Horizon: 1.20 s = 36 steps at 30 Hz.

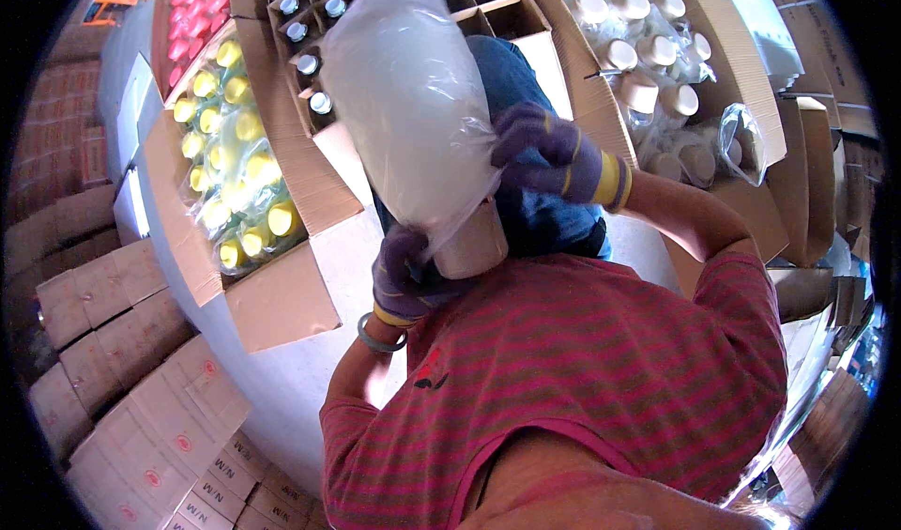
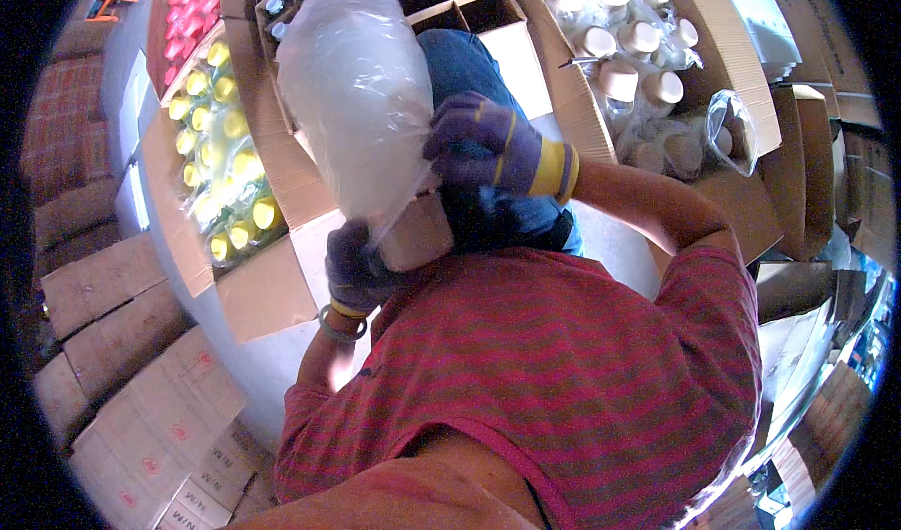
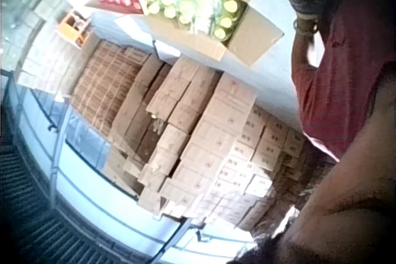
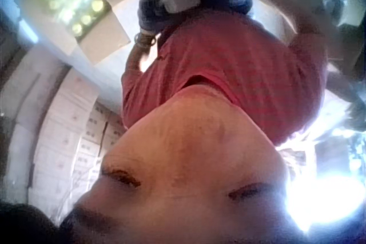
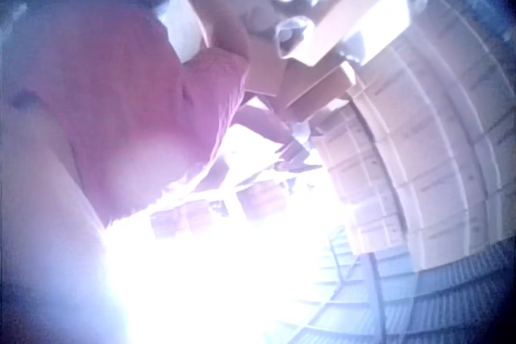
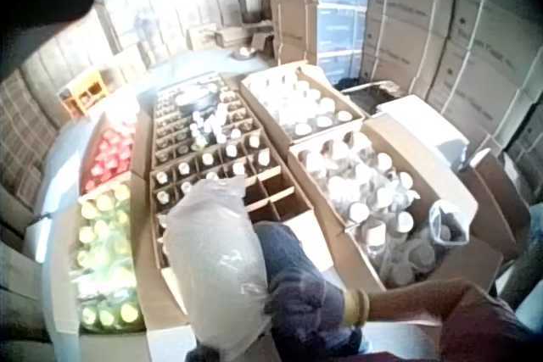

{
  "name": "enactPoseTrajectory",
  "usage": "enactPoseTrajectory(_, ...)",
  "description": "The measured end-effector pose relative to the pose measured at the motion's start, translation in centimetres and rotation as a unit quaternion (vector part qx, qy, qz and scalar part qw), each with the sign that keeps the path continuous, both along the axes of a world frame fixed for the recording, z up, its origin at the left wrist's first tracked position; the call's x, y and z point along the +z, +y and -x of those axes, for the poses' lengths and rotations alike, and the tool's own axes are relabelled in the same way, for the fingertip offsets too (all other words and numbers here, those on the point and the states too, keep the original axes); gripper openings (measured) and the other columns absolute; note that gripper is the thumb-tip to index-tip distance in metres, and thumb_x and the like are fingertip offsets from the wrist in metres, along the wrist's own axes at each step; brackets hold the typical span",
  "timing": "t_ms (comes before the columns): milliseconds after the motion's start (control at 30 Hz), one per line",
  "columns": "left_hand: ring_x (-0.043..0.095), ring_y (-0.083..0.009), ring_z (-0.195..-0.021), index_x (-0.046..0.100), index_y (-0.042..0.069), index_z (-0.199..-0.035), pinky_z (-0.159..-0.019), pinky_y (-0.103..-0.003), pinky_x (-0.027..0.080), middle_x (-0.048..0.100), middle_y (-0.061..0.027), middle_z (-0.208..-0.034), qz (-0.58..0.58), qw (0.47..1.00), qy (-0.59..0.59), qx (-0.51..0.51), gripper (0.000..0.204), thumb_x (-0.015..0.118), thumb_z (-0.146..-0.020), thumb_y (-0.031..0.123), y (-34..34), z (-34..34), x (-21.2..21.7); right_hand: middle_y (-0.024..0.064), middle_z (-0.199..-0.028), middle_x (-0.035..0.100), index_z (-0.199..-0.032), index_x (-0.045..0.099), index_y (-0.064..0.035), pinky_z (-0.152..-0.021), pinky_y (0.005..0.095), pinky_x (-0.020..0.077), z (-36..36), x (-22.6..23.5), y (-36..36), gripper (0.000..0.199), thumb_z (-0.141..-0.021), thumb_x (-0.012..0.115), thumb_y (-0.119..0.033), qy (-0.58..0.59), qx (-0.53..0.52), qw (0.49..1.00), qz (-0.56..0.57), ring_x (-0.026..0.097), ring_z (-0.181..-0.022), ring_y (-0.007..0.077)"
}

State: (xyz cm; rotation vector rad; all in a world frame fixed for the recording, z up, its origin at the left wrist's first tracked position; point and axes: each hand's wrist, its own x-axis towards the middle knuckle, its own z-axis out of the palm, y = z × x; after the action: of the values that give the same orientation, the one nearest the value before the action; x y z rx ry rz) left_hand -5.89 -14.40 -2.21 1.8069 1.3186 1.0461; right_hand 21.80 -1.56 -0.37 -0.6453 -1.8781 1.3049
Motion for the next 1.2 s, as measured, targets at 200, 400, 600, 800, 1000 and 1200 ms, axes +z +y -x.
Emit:
enactPoseTrajectory(200, 0.052, -0.0101, -0.077, 0.051, 0.007, -0.089, -0.068, -0.026, 0.045, 0.056, 0.0005, -0.083, 0.004, 0.975, -0.151, 0.161, 0.043, 0.087, -0.066, 0.016, 1.2, -1.4, 5.5, 0.0166, -0.136, 0.047, -0.131, 0.049, -0.0067, -0.107, 0.0471, 0.0326, 3.9, -3.4, -0.2, 0.08, -0.062, 0.075, -0.037, -0.28, -0.166, 0.915, -0.238, 0.041, -0.128, 0.0371)
enactPoseTrajectory(400, 0.054, -0.0135, -0.081, 0.05, 0.003, -0.104, -0.071, -0.025, 0.046, 0.058, -0.0017, -0.091, -0.032, 0.966, -0.208, 0.149, 0.04, 0.078, -0.076, 0.012, 2.7, -3.6, 7.0, 0.013, -0.106, 0.064, -0.088, 0.068, -0.0081, -0.097, 0.044, 0.0406, 7.3, -4.7, 1.3, 0.038, -0.068, 0.072, -0.04, -0.231, -0.205, 0.937, -0.166, 0.056, -0.107, 0.0322)
enactPoseTrajectory(600, 0.059, -0.0283, -0.088, 0.056, -0.005, -0.109, -0.082, -0.04, 0.049, 0.062, -0.0174, -0.103, -0.329, 0.935, 0.106, 0.078, 0.049, 0.056, -0.09, 0.039, 5.5, -3.2, 7.9, 0.0103, -0.082, 0.066, -0.086, 0.068, -0.0019, -0.076, 0.0362, 0.0504, 1.2, 0.2, 0.8, 0.014, -0.073, 0.071, -0.005, 0.181, -0.2, 0.957, 0.103, 0.062, -0.084, 0.0205)
enactPoseTrajectory(800, 0.048, -0.0357, -0.12, 0.038, -0.002, -0.133, -0.099, -0.05, 0.044, 0.046, -0.0209, -0.132, -0.231, 0.97, 0.069, 0.005, 0.07, 0.048, -0.093, 0.055, 7.2, -3.3, 7.1, 0.0075, -0.085, 0.066, -0.079, 0.063, -0.0039, -0.069, 0.0302, 0.0524, -13.4, -2.3, -0.6, 0.015, -0.078, 0.054, 0.008, 0.159, -0.462, 0.872, 0.025, 0.063, -0.076, 0.019)
enactPoseTrajectory(1000, 0.045, -0.0335, -0.128, 0.046, -0.005, -0.13, -0.106, -0.046, 0.037, 0.05, -0.0184, -0.133, -0.182, 0.981, 0.065, -0.025, 0.053, 0.046, -0.099, 0.038, 8.9, -2.7, 4.6, 0.0004, -0.073, 0.064, -0.078, 0.068, -0.0028, -0.065, 0.0269, 0.0462, -28.4, -2.0, -0.9, 0.006, -0.077, 0.062, -0.002, -0.036, -0.718, 0.686, -0.113, 0.057, -0.068, 0.0119)
enactPoseTrajectory(1200, 0.039, -0.0335, -0.132, 0.047, -0.003, -0.128, -0.108, -0.045, 0.033, 0.049, -0.0182, -0.134, -0.122, 0.99, -0.067, -0.026, 0.048, 0.053, -0.095, 0.031, 9.2, -4.2, 3.0, 0.0027, -0.07, 0.063, -0.077, 0.069, 0.0004, -0.063, 0.028, 0.0444, -37.9, -14.5, 3.3, 0.013, -0.07, 0.071, -0.01, 0.057, -0.849, 0.52, 0.069, 0.053, -0.065, 0.0117)
